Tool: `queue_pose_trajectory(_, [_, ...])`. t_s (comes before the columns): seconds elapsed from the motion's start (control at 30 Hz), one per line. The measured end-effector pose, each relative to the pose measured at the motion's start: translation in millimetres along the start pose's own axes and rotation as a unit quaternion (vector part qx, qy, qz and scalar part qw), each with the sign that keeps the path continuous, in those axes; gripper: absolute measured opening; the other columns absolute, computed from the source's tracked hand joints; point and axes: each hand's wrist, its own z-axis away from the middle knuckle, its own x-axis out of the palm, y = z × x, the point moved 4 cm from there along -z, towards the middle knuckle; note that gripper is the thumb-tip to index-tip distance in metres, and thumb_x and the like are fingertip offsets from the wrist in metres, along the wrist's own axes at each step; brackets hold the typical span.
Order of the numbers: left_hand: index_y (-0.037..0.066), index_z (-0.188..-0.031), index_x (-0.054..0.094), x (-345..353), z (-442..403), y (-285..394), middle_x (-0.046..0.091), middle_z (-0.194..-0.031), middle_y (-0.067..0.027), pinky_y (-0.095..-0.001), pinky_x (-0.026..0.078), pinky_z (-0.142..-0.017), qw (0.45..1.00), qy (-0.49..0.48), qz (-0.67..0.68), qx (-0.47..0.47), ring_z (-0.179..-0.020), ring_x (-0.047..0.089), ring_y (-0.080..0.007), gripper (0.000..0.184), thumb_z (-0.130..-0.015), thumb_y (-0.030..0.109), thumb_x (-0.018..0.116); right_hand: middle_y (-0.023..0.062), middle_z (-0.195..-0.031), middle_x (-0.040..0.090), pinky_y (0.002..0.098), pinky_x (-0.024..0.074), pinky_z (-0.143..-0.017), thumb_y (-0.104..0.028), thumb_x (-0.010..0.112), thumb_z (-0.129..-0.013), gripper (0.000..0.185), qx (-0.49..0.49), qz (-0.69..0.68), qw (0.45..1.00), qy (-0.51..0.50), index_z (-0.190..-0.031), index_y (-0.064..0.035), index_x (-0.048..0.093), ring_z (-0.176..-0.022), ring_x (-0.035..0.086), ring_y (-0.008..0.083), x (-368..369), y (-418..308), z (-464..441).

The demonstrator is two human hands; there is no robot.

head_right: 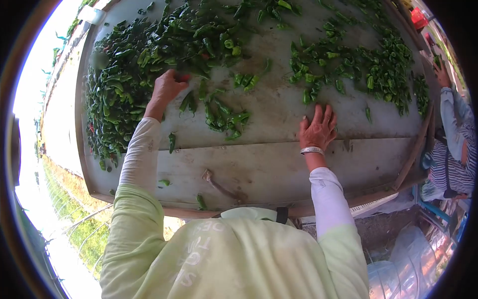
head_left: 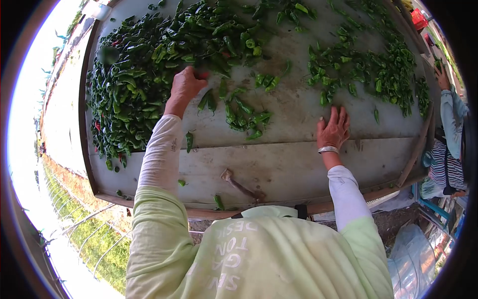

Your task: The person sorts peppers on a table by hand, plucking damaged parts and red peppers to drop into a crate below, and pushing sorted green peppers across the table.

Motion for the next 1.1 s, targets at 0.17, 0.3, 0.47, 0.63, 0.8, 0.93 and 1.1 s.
queue_pose_trajectory(0.17, [0.003, -0.087, 0.058, 18.0, 67.9, 19.1, 0.064, -0.08, -0.0181, -0.0419, 0.048, -0.068, 0.999, 0.008, 0.034, 0.033, -0.079, 0.062, -0.036, 0.03, -0.074, 0.028, 0.067, 0.0071, -0.142, 0.029, 0.0546, 0.0327, -0.092, -0.031, 0.059, -0.079, 0.054, 0.002, -0.003, 1.0, -0.003, -0.128, -0.0173, 0.041, -0.131, 0.025, 0.0314, 2.9, 1.0, 0.5])
queue_pose_trajectory(0.3, [0.005, -0.083, 0.058, 19.0, 86.3, 17.1, 0.064, -0.079, -0.0164, -0.0459, 0.047, -0.066, 0.997, 0.024, 0.055, 0.039, -0.078, 0.06, -0.0391, 0.02, -0.077, 0.023, 0.063, 0.0073, -0.142, 0.03, 0.0539, 0.0323, -0.092, -0.031, 0.059, -0.079, 0.054, -0.002, -0.001, 1.0, 0.003, -0.128, -0.0175, 0.041, -0.13, 0.026, 0.0311, 0.8, -0.2, 0.7])
queue_pose_trajectory(0.47, [0.004, -0.081, 0.064, 8.5, 77.9, -12.7, 0.063, -0.073, -0.0131, -0.039, 0.049, -0.063, 0.995, 0.063, 0.079, 0.021, -0.068, 0.062, -0.0315, 0.019, -0.074, 0.022, 0.065, 0.0074, -0.141, 0.03, 0.0537, 0.0324, -0.092, -0.031, 0.059, -0.079, 0.055, 0.003, 0.002, 1.0, -0.002, -0.128, -0.0172, 0.041, -0.13, 0.026, 0.031, 0.6, -0.4, 0.3])
queue_pose_trajectory(0.63, [0.005, -0.088, 0.067, -4.6, 80.5, -18.9, 0.063, -0.081, -0.0118, -0.0335, 0.048, -0.066, 0.978, 0.133, 0.132, 0.093, -0.073, 0.062, -0.0269, 0.022, -0.068, 0.013, 0.07, 0.0071, -0.141, 0.03, 0.0541, 0.0324, -0.092, -0.032, 0.059, -0.079, 0.054, -0.001, 0.0, 1.0, 0.003, -0.128, -0.0177, 0.041, -0.13, 0.026, 0.0309, 2.8, 1.1, 0.9])
queue_pose_trajectory(0.8, [0.009, -0.099, 0.063, 18.2, 91.7, 2.6, 0.061, -0.085, -0.0134, -0.0367, 0.049, -0.068, 0.988, 0.042, 0.022, 0.145, -0.081, 0.06, -0.0336, 0.029, -0.071, 0.016, 0.066, 0.0069, -0.142, 0.029, 0.054, 0.0323, -0.093, -0.032, 0.058, -0.079, 0.054, 0.004, 0.004, 1.0, -0.004, -0.129, -0.018, 0.041, -0.13, 0.026, 0.0312, 1.1, -0.1, 0.4])
queue_pose_trajectory(0.93, [0.007, -0.099, 0.06, 26.6, 77.8, -26.8, 0.059, -0.085, -0.0103, -0.0329, 0.049, -0.059, 0.932, -0.077, 0.352, -0.021, -0.078, 0.061, -0.0257, 0.026, -0.074, 0.014, 0.061, 0.0071, -0.142, 0.03, 0.0533, 0.0322, -0.093, -0.032, 0.058, -0.079, 0.054, 0.003, -0.002, 1.0, -0.001, -0.129, -0.0179, 0.041, -0.13, 0.027, 0.0315, 0.1, -0.8, 0.4])
queue_pose_trajectory(1.1, [0.005, -0.095, 0.058, -3.0, 57.1, -25.0, 0.056, -0.073, -0.0057, -0.0281, 0.047, -0.051, 0.58, -0.088, 0.796, -0.149, -0.07, 0.061, -0.0258, 0.02, -0.078, 0.016, 0.058, 0.0077, -0.142, 0.031, 0.0526, 0.0324, -0.094, -0.032, 0.058, -0.079, 0.054, -0.001, 0.001, 1.0, 0.006, -0.128, -0.0173, 0.042, -0.13, 0.027, 0.0314, 0.6, -0.4, 0.5])
